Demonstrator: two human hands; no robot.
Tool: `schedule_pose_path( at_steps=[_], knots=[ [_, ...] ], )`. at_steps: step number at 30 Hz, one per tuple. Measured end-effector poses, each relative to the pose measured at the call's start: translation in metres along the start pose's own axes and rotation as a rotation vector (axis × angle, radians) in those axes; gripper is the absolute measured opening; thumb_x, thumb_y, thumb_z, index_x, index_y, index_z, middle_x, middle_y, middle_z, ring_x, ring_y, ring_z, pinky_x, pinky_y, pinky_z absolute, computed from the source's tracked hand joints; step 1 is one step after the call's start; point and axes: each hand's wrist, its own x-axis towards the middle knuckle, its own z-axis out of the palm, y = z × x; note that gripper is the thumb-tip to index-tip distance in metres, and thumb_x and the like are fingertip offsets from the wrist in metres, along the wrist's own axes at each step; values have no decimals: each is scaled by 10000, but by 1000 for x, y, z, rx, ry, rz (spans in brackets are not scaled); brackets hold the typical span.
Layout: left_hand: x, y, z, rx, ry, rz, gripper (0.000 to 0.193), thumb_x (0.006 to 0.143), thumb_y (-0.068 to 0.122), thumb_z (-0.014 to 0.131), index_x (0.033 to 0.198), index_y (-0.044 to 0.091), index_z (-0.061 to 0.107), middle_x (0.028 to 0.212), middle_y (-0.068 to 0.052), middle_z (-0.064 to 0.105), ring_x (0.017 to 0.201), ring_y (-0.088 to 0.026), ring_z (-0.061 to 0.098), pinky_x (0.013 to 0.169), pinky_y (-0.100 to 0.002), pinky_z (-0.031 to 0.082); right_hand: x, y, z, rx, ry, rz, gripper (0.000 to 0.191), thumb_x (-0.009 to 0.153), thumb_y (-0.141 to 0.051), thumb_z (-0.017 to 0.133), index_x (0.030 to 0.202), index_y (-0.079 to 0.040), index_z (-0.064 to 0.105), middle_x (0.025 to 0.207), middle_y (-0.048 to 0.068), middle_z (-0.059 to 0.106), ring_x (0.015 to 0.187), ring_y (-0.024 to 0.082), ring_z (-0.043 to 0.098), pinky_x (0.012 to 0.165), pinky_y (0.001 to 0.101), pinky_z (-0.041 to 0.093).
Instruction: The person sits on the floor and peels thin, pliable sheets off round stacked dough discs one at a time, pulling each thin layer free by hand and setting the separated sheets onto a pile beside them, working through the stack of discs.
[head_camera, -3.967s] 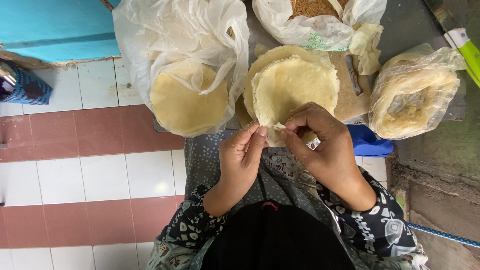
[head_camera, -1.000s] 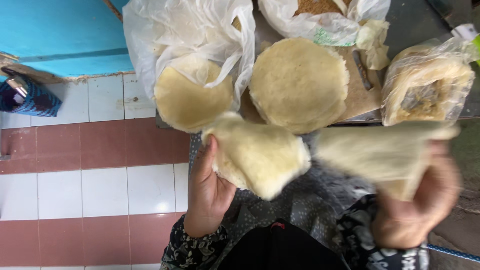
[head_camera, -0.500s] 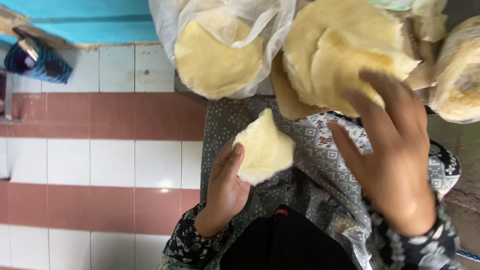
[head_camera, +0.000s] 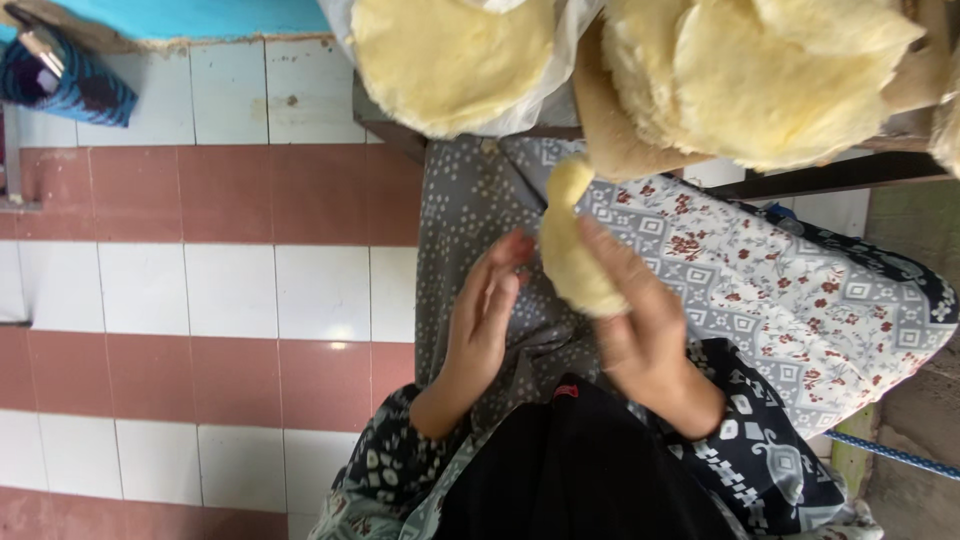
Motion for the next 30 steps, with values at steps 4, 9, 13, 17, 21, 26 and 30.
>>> schedule_pose_path(
  at_steps=[4, 9, 13, 17, 21, 26, 30],
  knots=[
    [4, -11, -13, -844, 79, -236, 417, 1119, 331, 467, 1392, 27, 551, 1303, -134, 638, 1198, -206, 626, 1033, -369, 514, -2, 3, 19, -481, -315, -345, 629, 766, -47, 677, 1388, 0, 601, 1437, 266, 565, 1251, 424, 621, 1040, 467, 518],
    [-3, 2, -37, -142, 198, -179, 352, 1058, 304, 584, 1158, -22, 674, 984, -65, 735, 835, -116, 690, 691, -247, 555, 3, 12, 32, -257, -282, -140, 526, 720, 72, 695, 1237, -23, 699, 1298, 186, 662, 1150, 357, 700, 934, 419, 590],
    [13, 26, -47, 560, 156, -93, 444, 1025, 330, 640, 753, -20, 660, 541, -58, 583, 477, -101, 518, 421, -297, 373, 23, 7, 28, -156, -165, -36, 392, 883, 123, 696, 1224, -64, 736, 1269, 78, 712, 1113, 244, 752, 904, 305, 618],
    [32, 56, -40, 568, 139, 73, 515, 1069, 313, 618, 693, -26, 521, 515, -102, 450, 472, -94, 372, 436, -346, 301, 30, -11, 2, -499, -72, -420, 429, 807, 61, 765, 1226, -20, 712, 1252, 134, 680, 1136, 315, 689, 937, 411, 581],
    [47, 74, -46, 785, 83, 6, 518, 1008, 320, 657, 621, -1, 532, 484, -112, 478, 386, -99, 373, 407, -357, 295, 30, -3, 7, -586, -231, -411, 440, 739, -13, 784, 1175, -21, 730, 1186, 141, 707, 1072, 318, 693, 908, 432, 567],
    [33, 60, -57, 559, 146, -94, 330, 980, 301, 711, 939, -13, 619, 681, -72, 649, 587, -107, 574, 486, -300, 446, 6, 25, 29, -276, -319, -142, 363, 778, 10, 782, 1135, -36, 735, 1112, 117, 724, 1017, 261, 711, 885, 354, 574],
    [32, 45, -50, -91, 175, -244, 335, 994, 253, 660, 1204, -3, 609, 948, -79, 748, 773, -188, 727, 579, -314, 572, -5, 39, 32, 355, -243, 301, 298, 897, 44, 735, 1186, -6, 683, 1072, 83, 744, 975, 124, 727, 829, 257, 595]
  ],
)
